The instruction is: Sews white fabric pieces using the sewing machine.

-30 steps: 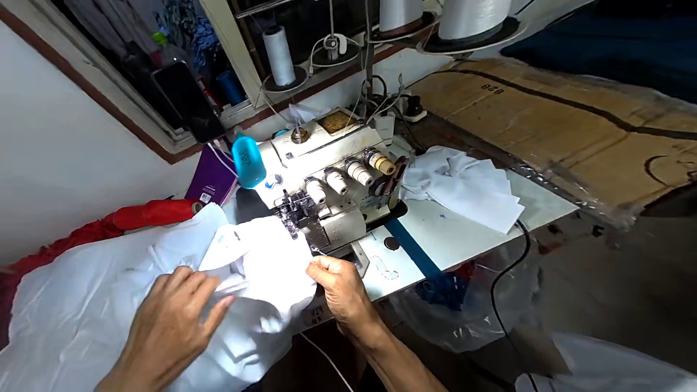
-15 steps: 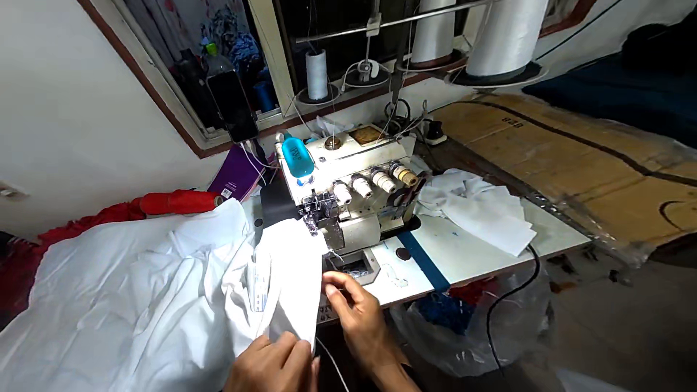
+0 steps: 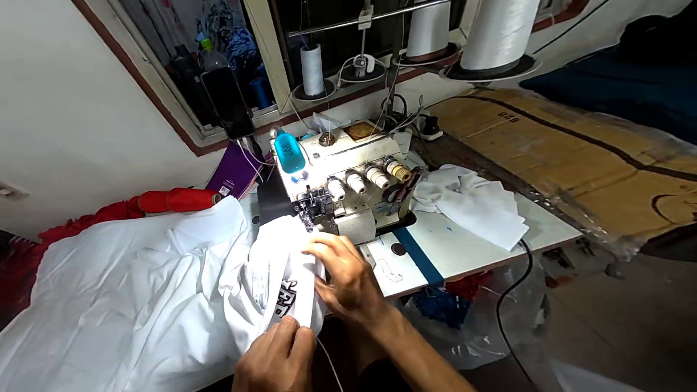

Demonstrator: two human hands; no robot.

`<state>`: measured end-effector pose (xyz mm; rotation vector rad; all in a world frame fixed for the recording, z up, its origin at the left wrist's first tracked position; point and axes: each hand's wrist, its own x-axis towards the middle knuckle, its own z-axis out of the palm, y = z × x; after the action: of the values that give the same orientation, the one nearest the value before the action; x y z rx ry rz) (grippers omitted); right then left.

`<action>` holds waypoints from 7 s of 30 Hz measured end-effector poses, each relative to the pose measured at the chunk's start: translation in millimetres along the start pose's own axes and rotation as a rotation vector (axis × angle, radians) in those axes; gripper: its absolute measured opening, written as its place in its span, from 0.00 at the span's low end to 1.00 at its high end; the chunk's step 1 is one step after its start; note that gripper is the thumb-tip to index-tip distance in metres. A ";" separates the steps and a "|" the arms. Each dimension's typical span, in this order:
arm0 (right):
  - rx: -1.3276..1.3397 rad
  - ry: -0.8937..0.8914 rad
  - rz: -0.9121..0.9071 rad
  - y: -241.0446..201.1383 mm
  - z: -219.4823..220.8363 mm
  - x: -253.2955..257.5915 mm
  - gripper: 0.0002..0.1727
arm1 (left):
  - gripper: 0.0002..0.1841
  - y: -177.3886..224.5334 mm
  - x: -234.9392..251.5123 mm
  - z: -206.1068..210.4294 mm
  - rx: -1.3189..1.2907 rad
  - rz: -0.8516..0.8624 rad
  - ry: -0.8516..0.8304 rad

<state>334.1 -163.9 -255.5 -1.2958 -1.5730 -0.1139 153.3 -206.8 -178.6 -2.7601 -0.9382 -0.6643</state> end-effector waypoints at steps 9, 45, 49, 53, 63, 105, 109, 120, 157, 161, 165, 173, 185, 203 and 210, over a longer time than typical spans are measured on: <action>0.163 0.193 0.452 -20.4 18.4 -17.0 0.03 | 0.06 11.3 -9.1 11.6 0.033 -0.081 -0.070; 1.058 -0.065 0.962 -67.6 -41.6 -68.9 0.14 | 0.12 41.5 -35.0 21.4 -0.041 0.100 -0.131; 0.877 -0.001 1.092 -63.9 -33.8 -67.3 0.07 | 0.15 10.7 -6.4 26.3 -0.327 -0.030 -0.069; 0.892 0.043 1.093 -70.0 -44.1 -73.7 0.07 | 0.25 -35.9 36.3 66.4 -0.076 -0.181 0.038; 1.091 0.096 1.139 -41.2 -10.5 -34.3 0.12 | 0.26 -76.7 78.9 77.8 -0.089 -0.321 -0.144; 1.373 -0.107 1.088 -5.7 -4.3 -28.9 0.11 | 0.15 0.7 -7.6 35.2 -0.109 -0.055 -0.100; 1.040 -0.163 1.124 -11.0 -10.1 -26.1 0.04 | 0.13 4.9 -3.2 28.4 -0.060 -0.054 -0.091; 0.980 -0.190 0.984 -44.3 -31.9 -50.3 0.16 | 0.08 17.0 -12.3 38.4 0.009 0.045 -0.103; 0.266 -0.046 0.241 16.0 -5.4 30.2 0.11 | 0.16 -78.1 114.0 -13.1 -0.002 0.153 -0.103; 0.335 -0.161 0.132 30.6 -10.9 47.7 0.08 | 0.15 -78.6 118.7 -12.4 -0.020 0.138 -0.042; 0.459 -0.241 0.103 15.0 -31.9 75.5 0.06 | 0.13 -79.1 124.5 -12.9 -0.095 0.124 0.003; 0.348 -0.040 0.337 -8.0 -33.1 23.3 0.03 | 0.12 -63.8 64.2 86.4 -0.004 0.012 0.233; 0.493 0.185 0.359 8.9 9.4 -19.4 0.06 | 0.18 -52.6 60.9 72.3 0.164 0.009 0.087; 0.408 0.268 0.335 -1.3 27.3 -15.6 0.07 | 0.17 -79.1 112.1 92.3 0.193 -0.284 -0.002; 0.194 -0.124 0.098 7.2 28.1 -23.5 0.18 | 0.16 -29.8 33.2 20.4 0.025 -0.235 -0.204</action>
<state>318.6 -158.9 -289.1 -1.2432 -1.5791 0.1794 166.0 -159.5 -181.6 -2.7594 -1.3180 -0.4014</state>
